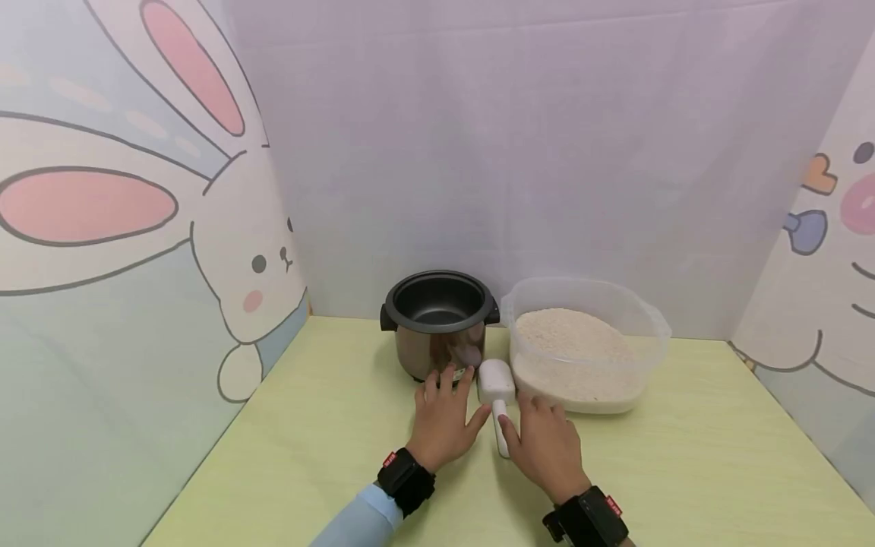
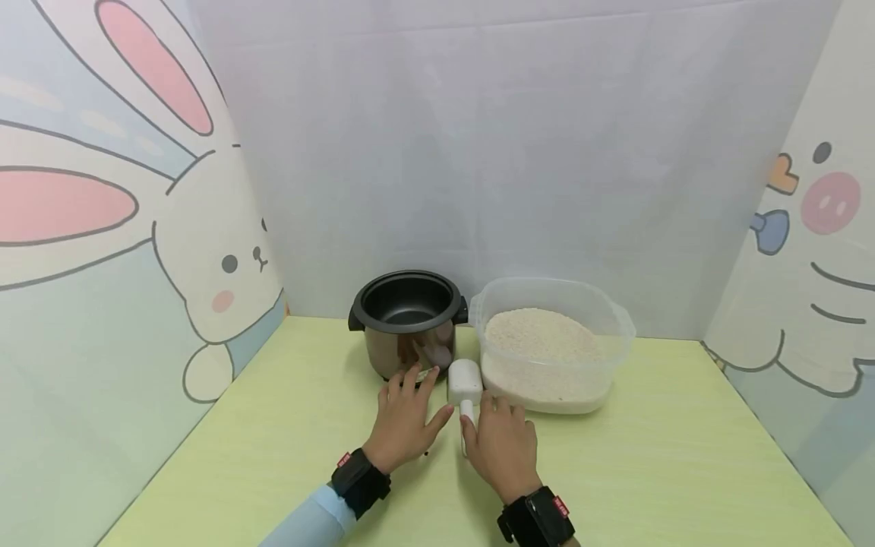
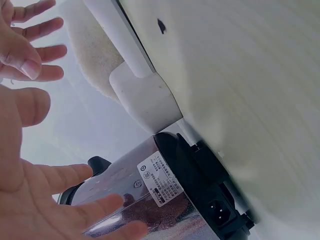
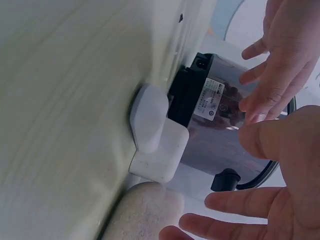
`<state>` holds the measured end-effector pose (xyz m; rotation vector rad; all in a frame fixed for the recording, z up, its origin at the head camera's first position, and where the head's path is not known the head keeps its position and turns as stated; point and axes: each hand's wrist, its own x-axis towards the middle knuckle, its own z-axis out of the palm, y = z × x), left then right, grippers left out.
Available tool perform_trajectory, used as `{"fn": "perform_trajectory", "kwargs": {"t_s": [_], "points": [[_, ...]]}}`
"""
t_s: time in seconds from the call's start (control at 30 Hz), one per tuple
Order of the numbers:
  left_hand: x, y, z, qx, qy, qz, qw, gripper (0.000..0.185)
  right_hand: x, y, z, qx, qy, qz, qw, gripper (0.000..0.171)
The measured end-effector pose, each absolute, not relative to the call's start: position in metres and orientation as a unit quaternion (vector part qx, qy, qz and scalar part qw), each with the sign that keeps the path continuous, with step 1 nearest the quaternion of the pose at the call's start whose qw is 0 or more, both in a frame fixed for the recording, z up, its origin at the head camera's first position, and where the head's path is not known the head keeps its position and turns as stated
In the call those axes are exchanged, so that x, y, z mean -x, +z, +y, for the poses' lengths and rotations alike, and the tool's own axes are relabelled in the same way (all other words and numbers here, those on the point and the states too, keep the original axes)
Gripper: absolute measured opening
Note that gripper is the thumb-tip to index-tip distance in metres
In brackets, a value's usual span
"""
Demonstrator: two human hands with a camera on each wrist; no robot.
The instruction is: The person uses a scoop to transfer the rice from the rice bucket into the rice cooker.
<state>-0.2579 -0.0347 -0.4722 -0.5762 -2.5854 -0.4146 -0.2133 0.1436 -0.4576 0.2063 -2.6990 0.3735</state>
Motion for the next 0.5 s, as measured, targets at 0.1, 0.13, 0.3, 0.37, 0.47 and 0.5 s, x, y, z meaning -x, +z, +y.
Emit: {"fn": "perform_trajectory", "kwargs": {"t_s": [0.1,0.13,0.3,0.37,0.47,0.5], "points": [[0.258,-0.471,-0.036,0.205,-0.159,-0.938,0.231,0.060,0.213,-0.456,0.140,-0.065,0.142,-0.967,0.200,0.055],[0.259,-0.470,-0.036,0.204,-0.162,-0.936,0.237,0.059,0.214,-0.456,0.139,-0.063,0.145,-0.967,0.200,0.055],[0.263,-0.465,-0.038,0.172,-0.181,-0.926,0.282,0.050,0.215,-0.456,0.134,-0.040,0.170,-0.967,0.183,0.056],[0.265,-0.462,-0.040,0.148,-0.203,-0.923,0.290,0.047,0.216,-0.458,0.132,-0.030,0.182,-0.968,0.169,0.057],[0.272,-0.455,-0.045,0.115,-0.251,-0.914,0.298,0.041,0.218,-0.461,0.129,-0.022,0.191,-0.969,0.153,0.056],[0.274,-0.452,-0.047,0.105,-0.269,-0.910,0.297,0.040,0.219,-0.462,0.128,-0.019,0.192,-0.970,0.149,0.055]]}}
